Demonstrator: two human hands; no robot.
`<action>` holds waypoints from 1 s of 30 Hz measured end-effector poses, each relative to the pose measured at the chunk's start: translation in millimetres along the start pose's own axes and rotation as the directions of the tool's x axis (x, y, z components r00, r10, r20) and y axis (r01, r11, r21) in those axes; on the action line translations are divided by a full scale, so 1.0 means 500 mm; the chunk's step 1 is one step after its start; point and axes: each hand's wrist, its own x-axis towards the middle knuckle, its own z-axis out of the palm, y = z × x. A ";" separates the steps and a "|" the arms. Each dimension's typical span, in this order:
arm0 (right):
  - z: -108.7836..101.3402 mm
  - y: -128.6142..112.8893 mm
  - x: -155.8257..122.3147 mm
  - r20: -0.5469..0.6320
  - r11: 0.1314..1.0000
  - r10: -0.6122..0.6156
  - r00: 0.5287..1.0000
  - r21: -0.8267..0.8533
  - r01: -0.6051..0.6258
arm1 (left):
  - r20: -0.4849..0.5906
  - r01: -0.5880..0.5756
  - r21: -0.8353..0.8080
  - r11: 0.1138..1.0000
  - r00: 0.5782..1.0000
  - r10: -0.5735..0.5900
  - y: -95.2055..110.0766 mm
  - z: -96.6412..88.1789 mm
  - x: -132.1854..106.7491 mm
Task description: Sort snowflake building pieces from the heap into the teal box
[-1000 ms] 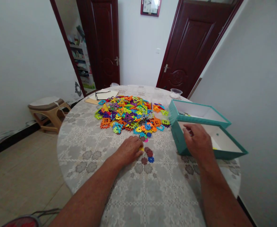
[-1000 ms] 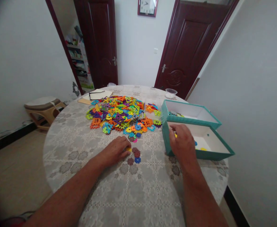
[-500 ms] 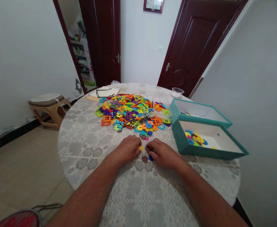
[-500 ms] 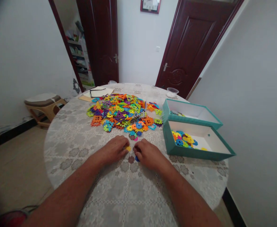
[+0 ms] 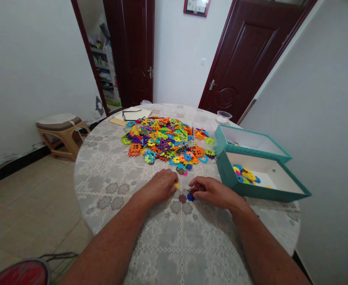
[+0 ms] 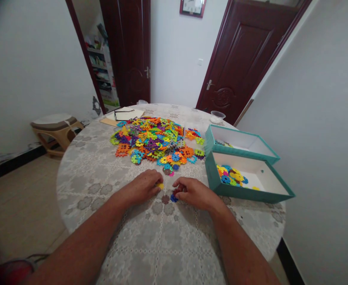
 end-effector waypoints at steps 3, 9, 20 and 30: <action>0.004 -0.005 -0.007 0.038 0.990 0.022 0.999 -0.139 -0.016 | -0.029 0.002 -0.029 1.000 1.000 -0.003 -0.001 0.002 -0.003; 0.017 -0.015 -0.007 0.022 0.965 -0.048 0.999 -0.257 0.052 | -0.068 -0.001 -0.245 0.969 0.998 -0.017 -0.015 -0.016 -0.004; 0.050 -0.055 0.003 0.054 0.989 -0.075 0.996 -0.122 0.081 | -0.177 0.048 -0.548 0.835 0.969 -0.172 -0.041 -0.062 0.005; 0.066 -0.064 0.006 -0.006 0.966 -0.078 0.997 -0.247 0.074 | 0.241 0.206 -0.377 0.903 0.963 -0.119 -0.043 -0.100 -0.050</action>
